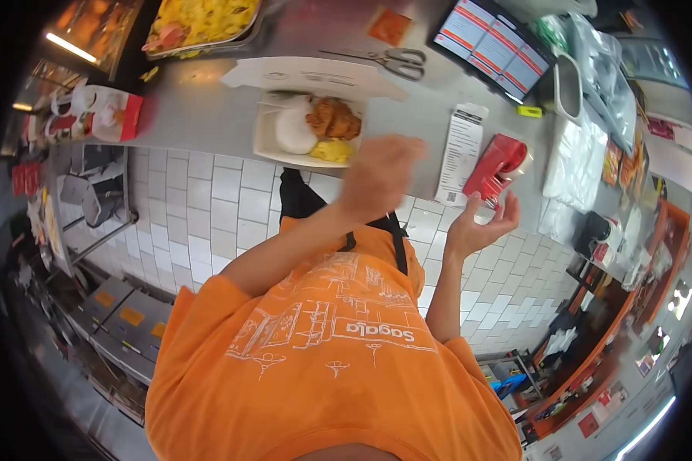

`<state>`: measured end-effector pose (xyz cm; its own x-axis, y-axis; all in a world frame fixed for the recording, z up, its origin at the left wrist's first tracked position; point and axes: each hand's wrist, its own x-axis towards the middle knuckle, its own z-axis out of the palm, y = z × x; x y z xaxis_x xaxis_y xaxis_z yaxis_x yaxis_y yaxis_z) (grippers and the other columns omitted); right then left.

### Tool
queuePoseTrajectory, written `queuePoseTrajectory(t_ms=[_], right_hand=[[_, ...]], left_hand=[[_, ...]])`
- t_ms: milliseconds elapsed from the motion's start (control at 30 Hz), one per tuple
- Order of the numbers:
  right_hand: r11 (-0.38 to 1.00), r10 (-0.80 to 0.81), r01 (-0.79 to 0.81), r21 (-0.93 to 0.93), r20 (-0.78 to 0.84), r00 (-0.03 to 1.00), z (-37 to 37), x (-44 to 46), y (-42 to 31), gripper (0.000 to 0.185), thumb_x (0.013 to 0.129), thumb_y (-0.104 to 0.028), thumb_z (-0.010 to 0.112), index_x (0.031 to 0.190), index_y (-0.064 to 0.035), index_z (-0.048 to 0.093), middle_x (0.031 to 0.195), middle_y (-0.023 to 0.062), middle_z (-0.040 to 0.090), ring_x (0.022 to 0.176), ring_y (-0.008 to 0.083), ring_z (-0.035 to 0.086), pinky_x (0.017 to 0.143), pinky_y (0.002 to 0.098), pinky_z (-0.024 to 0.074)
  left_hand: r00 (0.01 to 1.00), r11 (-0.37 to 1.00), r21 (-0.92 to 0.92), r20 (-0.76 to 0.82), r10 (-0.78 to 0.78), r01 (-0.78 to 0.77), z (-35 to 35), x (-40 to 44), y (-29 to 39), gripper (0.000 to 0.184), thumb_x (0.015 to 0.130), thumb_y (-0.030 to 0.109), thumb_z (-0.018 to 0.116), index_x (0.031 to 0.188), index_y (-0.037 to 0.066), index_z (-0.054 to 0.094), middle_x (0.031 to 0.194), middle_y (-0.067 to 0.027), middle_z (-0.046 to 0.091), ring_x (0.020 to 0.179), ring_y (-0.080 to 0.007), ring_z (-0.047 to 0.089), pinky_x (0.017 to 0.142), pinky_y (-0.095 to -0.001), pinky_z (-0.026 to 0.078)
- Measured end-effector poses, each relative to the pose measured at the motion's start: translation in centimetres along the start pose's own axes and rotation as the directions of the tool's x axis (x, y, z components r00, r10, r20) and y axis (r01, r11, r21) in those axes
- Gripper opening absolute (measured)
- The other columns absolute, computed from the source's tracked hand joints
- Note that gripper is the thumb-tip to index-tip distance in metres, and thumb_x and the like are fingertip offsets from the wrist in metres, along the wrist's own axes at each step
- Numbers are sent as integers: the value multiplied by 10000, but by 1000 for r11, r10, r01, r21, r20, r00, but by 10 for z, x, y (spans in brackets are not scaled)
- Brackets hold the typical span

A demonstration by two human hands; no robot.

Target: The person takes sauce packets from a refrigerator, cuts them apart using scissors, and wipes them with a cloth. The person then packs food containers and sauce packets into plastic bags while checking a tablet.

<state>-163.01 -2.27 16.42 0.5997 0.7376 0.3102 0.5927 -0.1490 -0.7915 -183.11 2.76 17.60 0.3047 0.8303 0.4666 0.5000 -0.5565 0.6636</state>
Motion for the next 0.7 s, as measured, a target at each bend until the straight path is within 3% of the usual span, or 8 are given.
queuePoseTrajectory(t_ms=[100,200,233,267,367,400,567,700], right_hand=[[980,-131,79,181,300,945,35,8,-69,582,829,-62,701,1347,32,453,1378,175,490,1309,287,454,1108,370,349],[942,-332,298,154,306,892,102,15,-124,537,843,-32,672,1341,10,474,1312,178,558,1242,311,531,1054,381,417],[937,-350,325,132,348,870,119,12,-123,482,853,-23,660,1304,-2,492,1246,184,597,1170,335,576,1010,390,456],[931,-363,349,109,386,848,130,7,-119,428,863,-14,648,1268,-14,510,1180,191,636,1097,359,621,966,399,494],[891,-450,433,134,379,809,129,-39,-70,352,892,-25,631,1215,-20,491,1115,214,670,1009,417,658,897,436,532],[986,-164,119,117,536,828,126,-67,-65,230,952,-52,572,1140,-17,445,1233,231,638,1087,370,647,954,400,507],[940,173,-326,104,677,715,109,-71,-135,566,968,-68,526,1474,-34,276,1380,256,543,1227,345,588,1051,409,445],[983,-42,-105,150,742,669,100,-59,-134,747,938,-81,557,1567,-116,155,1461,248,464,1280,371,542,1091,395,408]], left_hand=[[763,830,365,-638,-107,422,-104,11,-40,328,821,89,673,1137,64,588,1049,-100,626,1020,-307,568,905,-419,426],[845,532,684,-519,-124,499,-168,9,-85,374,846,113,679,1198,66,563,1044,-110,645,1006,-312,593,930,-411,423],[901,614,661,-352,-254,432,-176,-8,-101,402,861,95,665,1241,75,534,1063,-124,657,1012,-313,610,938,-400,436],[923,697,615,-154,-352,369,-178,-20,-114,433,875,76,650,1283,84,505,1082,-137,669,1018,-314,627,946,-390,450],[885,891,88,-194,-424,446,-152,-72,-116,397,887,-26,569,1266,84,527,1231,-183,650,1115,-353,633,1005,-391,476],[796,815,-209,-184,-576,541,-136,-82,-110,420,883,-59,539,1276,87,548,1285,-193,628,1151,-374,621,1022,-409,478],[844,837,-124,4,-537,533,-146,-70,-102,659,870,-110,455,1477,141,397,1375,-198,563,1188,-416,585,1045,-440,456],[778,772,-150,267,-569,617,-175,-51,-96,756,874,-85,466,1553,185,271,1401,-205,538,1220,-429,556,1123,-465,375]])
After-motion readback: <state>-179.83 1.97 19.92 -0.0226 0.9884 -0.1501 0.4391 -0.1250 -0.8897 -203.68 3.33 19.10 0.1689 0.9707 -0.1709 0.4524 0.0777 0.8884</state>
